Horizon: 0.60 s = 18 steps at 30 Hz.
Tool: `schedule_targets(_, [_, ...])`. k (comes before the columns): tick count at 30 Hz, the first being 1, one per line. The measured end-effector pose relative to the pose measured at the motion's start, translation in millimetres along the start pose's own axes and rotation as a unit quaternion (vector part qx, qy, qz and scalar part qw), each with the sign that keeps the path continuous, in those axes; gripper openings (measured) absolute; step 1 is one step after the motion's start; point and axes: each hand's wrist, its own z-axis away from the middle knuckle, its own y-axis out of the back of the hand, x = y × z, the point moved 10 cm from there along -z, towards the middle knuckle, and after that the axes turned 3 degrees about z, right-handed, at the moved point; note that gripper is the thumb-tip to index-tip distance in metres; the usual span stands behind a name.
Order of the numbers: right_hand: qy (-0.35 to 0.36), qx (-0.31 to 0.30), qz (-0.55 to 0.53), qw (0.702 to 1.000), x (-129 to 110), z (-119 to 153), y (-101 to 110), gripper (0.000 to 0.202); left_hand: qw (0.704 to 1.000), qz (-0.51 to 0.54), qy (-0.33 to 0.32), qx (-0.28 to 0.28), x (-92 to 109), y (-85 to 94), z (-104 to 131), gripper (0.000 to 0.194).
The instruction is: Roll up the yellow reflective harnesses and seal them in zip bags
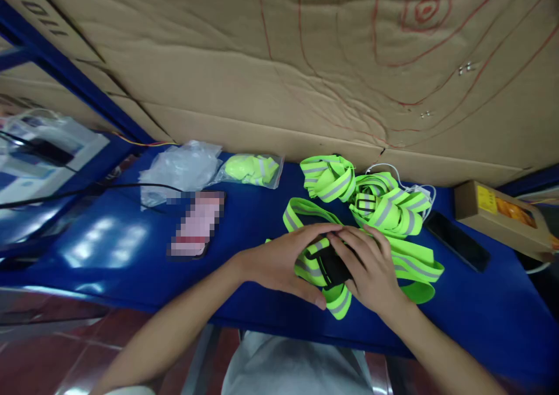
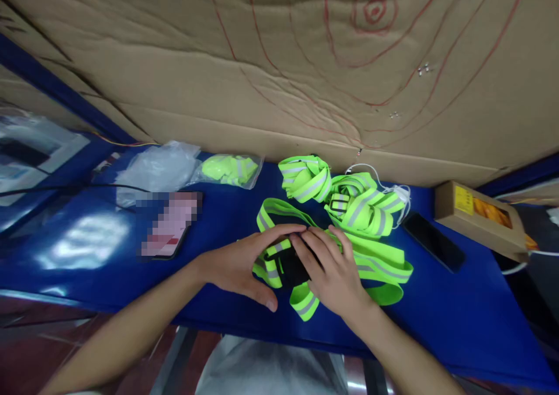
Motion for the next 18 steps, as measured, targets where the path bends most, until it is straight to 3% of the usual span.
schedule_targets(3, [-0.01, -0.02, -0.041, 0.999, 7.2, 3.7, -5.3, 0.06, 0.996, 0.077, 0.04, -0.021, -12.0, -9.3, -1.9, 0.126])
schedule_targets(5, [-0.03, -0.028, -0.084, 0.996, 14.2, 4.9, -8.3, 0.06, 0.994, 0.097, 0.047, -0.01, -16.5, -9.7, -2.7, 0.12])
schedule_targets(8, [-0.055, -0.037, -0.143, 0.988, 21.8, 5.2, -12.9, 0.06, 0.993, 0.103, 0.055, 0.004, -20.9, -7.0, -2.6, 0.109])
schedule_targets(13, [-0.057, -0.052, -0.15, 0.986, 23.0, 5.1, -18.0, 0.063, 0.99, 0.105, 0.087, -0.033, -22.8, -7.0, 0.9, 0.118])
schedule_targets(15, [-0.061, -0.055, -0.148, 0.986, 23.7, 5.1, -18.3, 0.062, 0.99, 0.115, 0.078, -0.031, -18.2, -3.7, 0.9, 0.104])
schedule_targets(18, [-0.064, -0.054, -0.137, 0.987, 24.7, 5.0, -17.4, 0.061, 0.993, 0.105, 0.059, 0.017, -12.7, 7.6, -0.9, 0.075])
